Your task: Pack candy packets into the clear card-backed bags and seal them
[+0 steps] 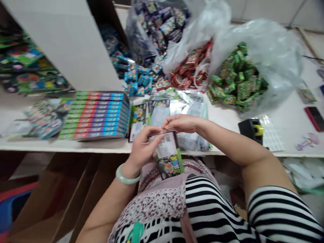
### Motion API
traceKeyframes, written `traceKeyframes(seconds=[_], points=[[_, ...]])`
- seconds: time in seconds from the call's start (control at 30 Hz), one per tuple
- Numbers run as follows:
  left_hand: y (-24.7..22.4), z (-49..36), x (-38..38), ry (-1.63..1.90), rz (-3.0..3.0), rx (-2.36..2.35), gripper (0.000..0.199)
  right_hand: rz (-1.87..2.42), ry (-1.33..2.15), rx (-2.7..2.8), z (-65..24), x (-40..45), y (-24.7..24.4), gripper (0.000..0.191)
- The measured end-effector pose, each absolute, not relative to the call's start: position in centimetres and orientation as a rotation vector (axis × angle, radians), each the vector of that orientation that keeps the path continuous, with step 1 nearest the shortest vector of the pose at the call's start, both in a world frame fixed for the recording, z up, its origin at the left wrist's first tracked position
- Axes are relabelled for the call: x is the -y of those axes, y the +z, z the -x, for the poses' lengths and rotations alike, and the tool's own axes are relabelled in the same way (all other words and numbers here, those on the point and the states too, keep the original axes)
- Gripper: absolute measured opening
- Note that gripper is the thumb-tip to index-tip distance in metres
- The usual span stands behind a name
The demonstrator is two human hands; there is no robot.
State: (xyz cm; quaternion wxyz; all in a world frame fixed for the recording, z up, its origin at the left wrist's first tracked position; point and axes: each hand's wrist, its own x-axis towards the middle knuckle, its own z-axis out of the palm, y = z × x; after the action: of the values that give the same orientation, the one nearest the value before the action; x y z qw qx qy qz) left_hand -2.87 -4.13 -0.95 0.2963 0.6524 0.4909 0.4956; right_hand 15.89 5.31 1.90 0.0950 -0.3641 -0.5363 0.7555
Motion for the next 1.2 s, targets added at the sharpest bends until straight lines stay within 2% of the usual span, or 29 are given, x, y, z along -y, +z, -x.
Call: traceKeyframes(seconds=[0.07,0.17,0.27,0.37,0.47,0.57,0.67,0.7,0.83,0.93,1.0,1.1,1.2], points=[[-1.4,4.3,2.7,1.505,-1.526,-1.388,0.014,1.125,1.870,1.697,-19.3,-6.9,1.4,0.009],[-2.3,6.1,0.4,1.789,-0.965,-1.413,0.021,1.468,0.974,1.840,-27.3,-9.5,0.1,0.018],[-3.3,6.4,-0.8,1.748,-0.665,-1.404,0.040,1.973,0.269,1.928,-35.2,-11.7,-1.4,0.028],[-4.7,5.8,-0.6,1.612,-0.606,-1.437,0.050,2.232,-0.106,2.077,-39.2,-13.0,-2.7,0.037],[-6.5,5.7,0.3,1.499,-0.683,-1.539,0.061,2.194,-0.249,2.268,-39.9,-13.6,-3.2,0.036],[-7.9,6.5,1.2,1.366,-0.880,-1.658,0.068,2.093,-0.236,2.358,-40.2,-13.8,-3.1,0.024],[-8.7,7.6,1.7,1.227,-1.110,-1.719,0.068,1.960,-0.025,2.236,-40.9,-14.0,-2.7,0.013],[-8.8,8.0,1.8,1.174,-1.184,-1.747,0.068,1.921,0.098,2.126,-41.0,-13.9,-2.6,0.014],[-8.2,8.6,2.2,0.967,-1.431,-1.864,0.064,1.692,0.798,1.595,-38.9,-12.8,-2.0,0.038],[-6.8,8.7,2.6,0.952,-1.592,-1.920,0.055,1.477,1.277,1.318,-35.6,-11.2,-1.5,0.043],[-5.5,8.3,3.1,1.031,-1.679,-1.942,0.047,1.387,1.479,1.229,-33.4,-10.1,-1.1,0.042],[-3.2,6.7,3.7,1.184,-1.687,-1.862,0.035,1.297,1.603,1.277,-30.5,-8.5,-0.5,0.040],[-1.4,4.0,4.1,1.212,-1.439,-1.544,0.034,1.133,1.396,1.541,-28.1,-6.5,0.1,0.034]])
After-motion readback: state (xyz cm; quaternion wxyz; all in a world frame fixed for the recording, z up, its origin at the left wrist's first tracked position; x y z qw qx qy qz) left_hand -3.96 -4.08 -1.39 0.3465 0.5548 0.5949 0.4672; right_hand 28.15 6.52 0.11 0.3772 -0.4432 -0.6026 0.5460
